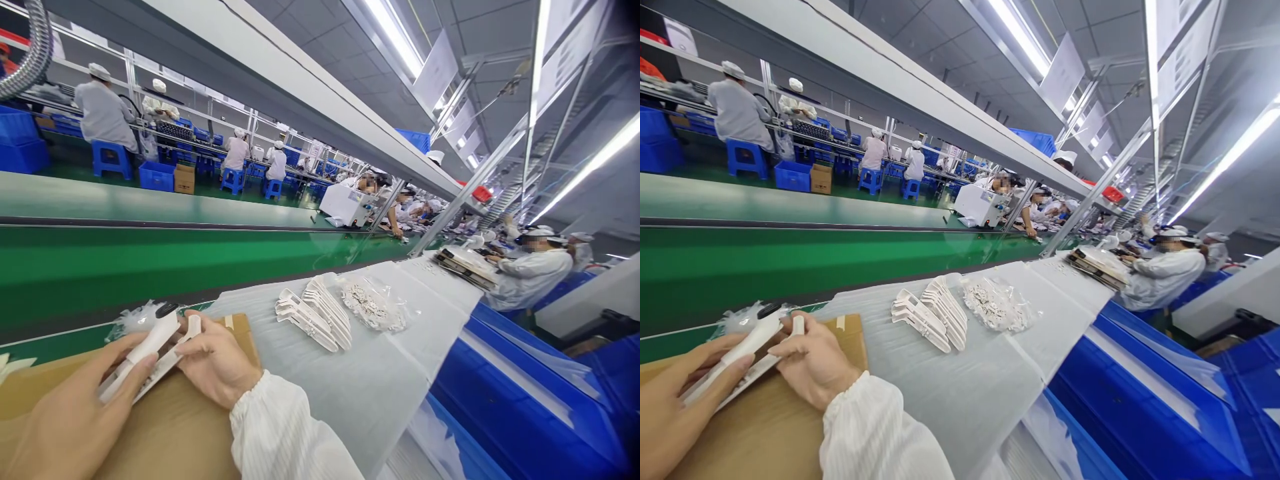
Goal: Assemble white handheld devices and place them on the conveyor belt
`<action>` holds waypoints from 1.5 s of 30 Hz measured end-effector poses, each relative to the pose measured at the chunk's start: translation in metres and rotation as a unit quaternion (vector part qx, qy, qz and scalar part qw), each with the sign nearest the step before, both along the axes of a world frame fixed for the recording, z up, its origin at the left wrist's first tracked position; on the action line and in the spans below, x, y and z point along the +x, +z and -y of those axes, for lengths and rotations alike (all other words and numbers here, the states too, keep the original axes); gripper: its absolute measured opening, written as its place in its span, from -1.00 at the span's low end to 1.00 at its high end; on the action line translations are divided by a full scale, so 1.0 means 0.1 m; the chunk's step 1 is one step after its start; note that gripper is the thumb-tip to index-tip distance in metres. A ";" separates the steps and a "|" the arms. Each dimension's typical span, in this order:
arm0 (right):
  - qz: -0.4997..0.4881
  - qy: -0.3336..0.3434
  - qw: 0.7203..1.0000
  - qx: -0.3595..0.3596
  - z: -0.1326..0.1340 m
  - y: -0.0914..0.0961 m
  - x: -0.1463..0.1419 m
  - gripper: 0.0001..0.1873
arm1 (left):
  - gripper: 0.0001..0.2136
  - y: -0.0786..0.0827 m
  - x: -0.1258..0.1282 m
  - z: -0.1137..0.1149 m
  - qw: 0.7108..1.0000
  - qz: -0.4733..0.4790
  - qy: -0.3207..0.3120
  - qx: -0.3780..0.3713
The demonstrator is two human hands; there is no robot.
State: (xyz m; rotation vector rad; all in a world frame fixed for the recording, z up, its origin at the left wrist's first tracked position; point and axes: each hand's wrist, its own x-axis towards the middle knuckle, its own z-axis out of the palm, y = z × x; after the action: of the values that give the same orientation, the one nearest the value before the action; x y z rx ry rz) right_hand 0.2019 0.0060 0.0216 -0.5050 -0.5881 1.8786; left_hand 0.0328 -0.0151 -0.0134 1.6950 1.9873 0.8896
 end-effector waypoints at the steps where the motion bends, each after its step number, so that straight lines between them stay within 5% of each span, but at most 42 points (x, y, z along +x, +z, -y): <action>1: 0.001 0.006 1.000 0.007 0.00 0.00 0.00 -0.58 | -0.64 0.07 0.04 0.02 1.000 0.005 0.011 -0.020; 5: 0.079 0.050 0.994 0.057 -0.01 -0.11 0.05 -0.58 | -0.65 0.23 0.12 0.07 0.998 0.039 0.004 -0.058; 11: 0.180 0.068 0.975 0.108 -0.10 -0.27 0.19 -0.35 | -0.54 0.18 0.06 0.02 0.991 0.098 -0.019 -0.083; 18: 0.211 0.028 0.958 0.191 -0.06 -0.19 0.18 -0.49 | -0.59 0.30 0.18 0.10 0.958 0.265 -0.100 0.035; 22: 0.197 0.026 0.965 0.171 -0.10 -0.23 0.19 -0.52 | -0.66 0.27 0.18 0.06 0.937 0.321 -0.127 0.052; 35: 0.196 -0.038 0.969 0.145 -0.01 -0.10 0.13 -0.50 | -0.69 0.42 0.13 0.13 0.956 0.276 -0.094 0.036; 40: 0.205 -0.044 0.968 0.137 -0.02 -0.13 0.14 -0.51 | -0.69 0.36 0.15 0.15 0.959 0.248 -0.132 0.043; 45: 0.113 -0.072 0.990 0.047 0.00 -0.09 0.06 -0.63 | -0.60 0.31 0.29 0.21 0.979 0.034 -0.187 0.069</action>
State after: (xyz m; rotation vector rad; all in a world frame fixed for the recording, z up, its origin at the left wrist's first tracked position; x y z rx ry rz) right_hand 0.2077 0.0062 0.0128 -0.6853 -0.7649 1.6605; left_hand 0.0617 -0.0358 0.0177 1.9979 1.5185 0.9474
